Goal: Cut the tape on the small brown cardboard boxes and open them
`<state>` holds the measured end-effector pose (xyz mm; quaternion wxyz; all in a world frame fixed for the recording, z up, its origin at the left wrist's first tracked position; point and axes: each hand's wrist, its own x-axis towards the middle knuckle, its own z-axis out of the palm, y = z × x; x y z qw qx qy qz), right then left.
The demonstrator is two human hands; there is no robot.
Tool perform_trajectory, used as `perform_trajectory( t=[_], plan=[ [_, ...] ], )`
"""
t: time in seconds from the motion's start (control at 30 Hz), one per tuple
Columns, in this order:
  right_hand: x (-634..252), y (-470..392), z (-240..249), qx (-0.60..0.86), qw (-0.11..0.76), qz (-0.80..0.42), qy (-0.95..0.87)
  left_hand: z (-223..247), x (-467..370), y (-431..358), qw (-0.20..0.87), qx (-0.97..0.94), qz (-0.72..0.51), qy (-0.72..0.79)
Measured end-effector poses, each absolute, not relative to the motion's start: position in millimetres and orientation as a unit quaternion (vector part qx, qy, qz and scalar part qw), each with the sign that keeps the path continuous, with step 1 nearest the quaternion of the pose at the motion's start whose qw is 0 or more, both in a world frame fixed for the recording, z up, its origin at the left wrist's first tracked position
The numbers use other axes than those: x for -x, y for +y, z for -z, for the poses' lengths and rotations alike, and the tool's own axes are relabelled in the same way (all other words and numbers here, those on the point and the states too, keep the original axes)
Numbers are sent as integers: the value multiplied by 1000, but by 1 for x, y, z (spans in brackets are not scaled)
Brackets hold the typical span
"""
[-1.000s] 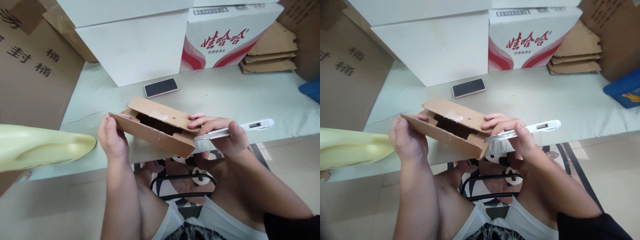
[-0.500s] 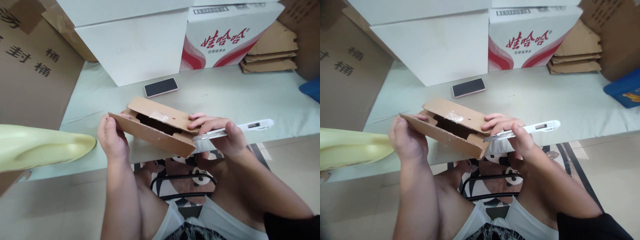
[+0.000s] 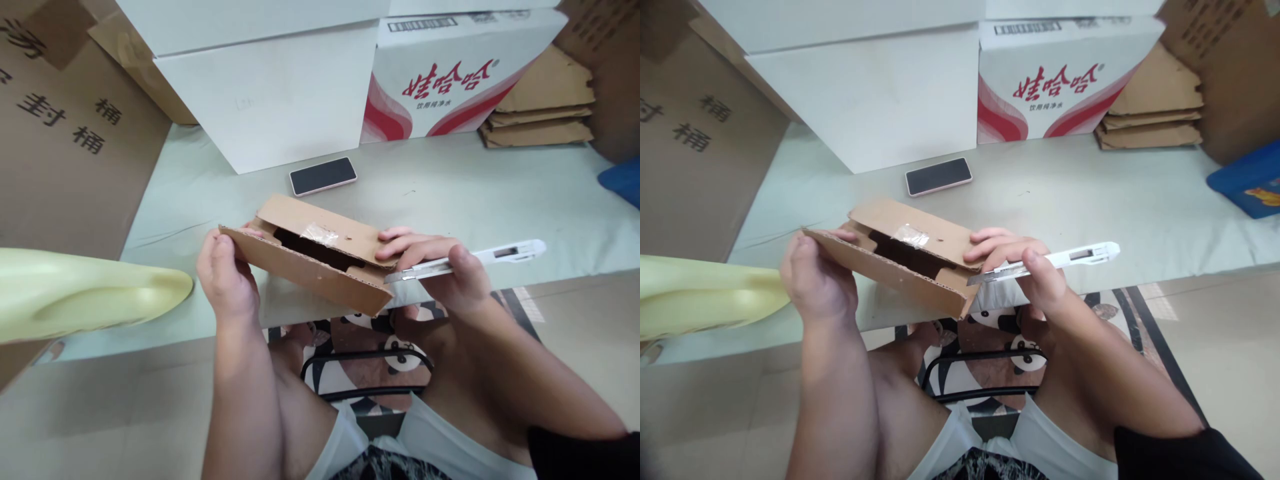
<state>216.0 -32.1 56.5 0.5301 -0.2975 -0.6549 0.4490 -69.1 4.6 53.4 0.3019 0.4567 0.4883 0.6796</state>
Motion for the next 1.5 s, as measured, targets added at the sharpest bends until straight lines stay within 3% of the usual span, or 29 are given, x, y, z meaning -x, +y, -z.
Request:
perform_trajectory(
  t=[0.3,0.57,0.87,1.13,1.33,1.5],
  plan=[
    [-214,-33,-53,288,536,-427,-669,-53,69,5,302,-443,-698,475],
    [-215,-33,-61,272,492,-417,-714,-50,67,5,298,-433,-702,480],
    [-215,-32,-61,254,479,-415,-731,-41,90,1,168,-647,-508,543],
    [-215,-33,-63,277,471,-417,-726,-44,81,0,143,-622,-531,557],
    [-216,-36,-62,284,527,-451,-662,-43,82,0,147,-617,-529,563],
    [-211,-36,-58,392,610,-466,-507,-42,84,1,150,-617,-526,567]
  ],
)
